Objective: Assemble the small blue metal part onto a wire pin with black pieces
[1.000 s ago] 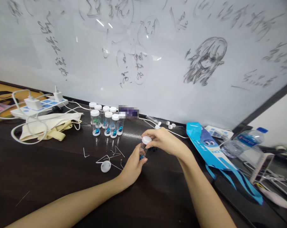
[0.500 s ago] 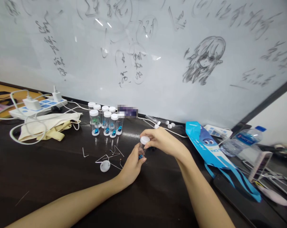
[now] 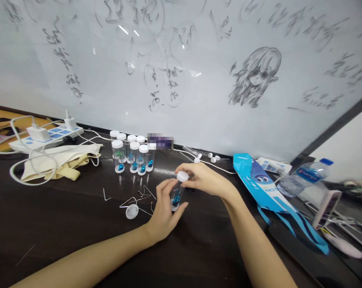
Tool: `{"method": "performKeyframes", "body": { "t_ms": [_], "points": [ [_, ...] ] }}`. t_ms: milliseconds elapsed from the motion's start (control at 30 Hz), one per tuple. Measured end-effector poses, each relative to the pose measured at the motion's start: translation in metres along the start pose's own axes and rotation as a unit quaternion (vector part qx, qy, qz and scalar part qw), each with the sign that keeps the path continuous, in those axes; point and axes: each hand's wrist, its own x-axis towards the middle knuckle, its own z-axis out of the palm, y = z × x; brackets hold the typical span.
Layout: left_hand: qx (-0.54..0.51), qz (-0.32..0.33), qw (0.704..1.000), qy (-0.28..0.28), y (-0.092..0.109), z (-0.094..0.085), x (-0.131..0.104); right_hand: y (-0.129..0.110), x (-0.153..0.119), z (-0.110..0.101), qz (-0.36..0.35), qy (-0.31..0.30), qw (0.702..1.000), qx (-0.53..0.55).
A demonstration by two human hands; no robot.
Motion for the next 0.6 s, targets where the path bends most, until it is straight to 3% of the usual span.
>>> {"method": "performKeyframes", "body": {
  "t_ms": [100, 133, 200, 233, 267, 333, 600],
  "points": [
    [-0.029, 0.213, 0.974, -0.071, 0.005, -0.002, -0.009, 0.0, 0.002, 0.004, -0.003, 0.015, 1.0, 0.007],
    [-0.04, 0.271, 0.951, -0.14, 0.007, -0.002, -0.012, 0.0, 0.004, 0.006, -0.004, 0.029, 1.0, 0.008],
    [-0.053, 0.365, 0.878, -0.305, 0.011, 0.0, -0.014, 0.0, 0.01, 0.012, -0.004, 0.079, 0.997, 0.005],
    [-0.069, 0.406, 0.844, -0.343, 0.013, 0.001, -0.014, 0.0, 0.015, 0.016, -0.003, 0.111, 0.994, 0.003],
    [-0.079, 0.441, 0.818, -0.361, 0.015, 0.002, -0.014, 0.001, 0.021, 0.02, 0.0, 0.143, 0.99, 0.001],
    [-0.076, 0.484, 0.796, -0.354, 0.018, 0.005, -0.012, 0.004, 0.035, 0.03, 0.01, 0.18, 0.984, -0.007],
    [0.012, 0.491, 0.803, -0.336, 0.016, 0.003, -0.009, 0.016, 0.091, 0.049, 0.039, 0.215, 0.975, -0.039]
  ]
}}
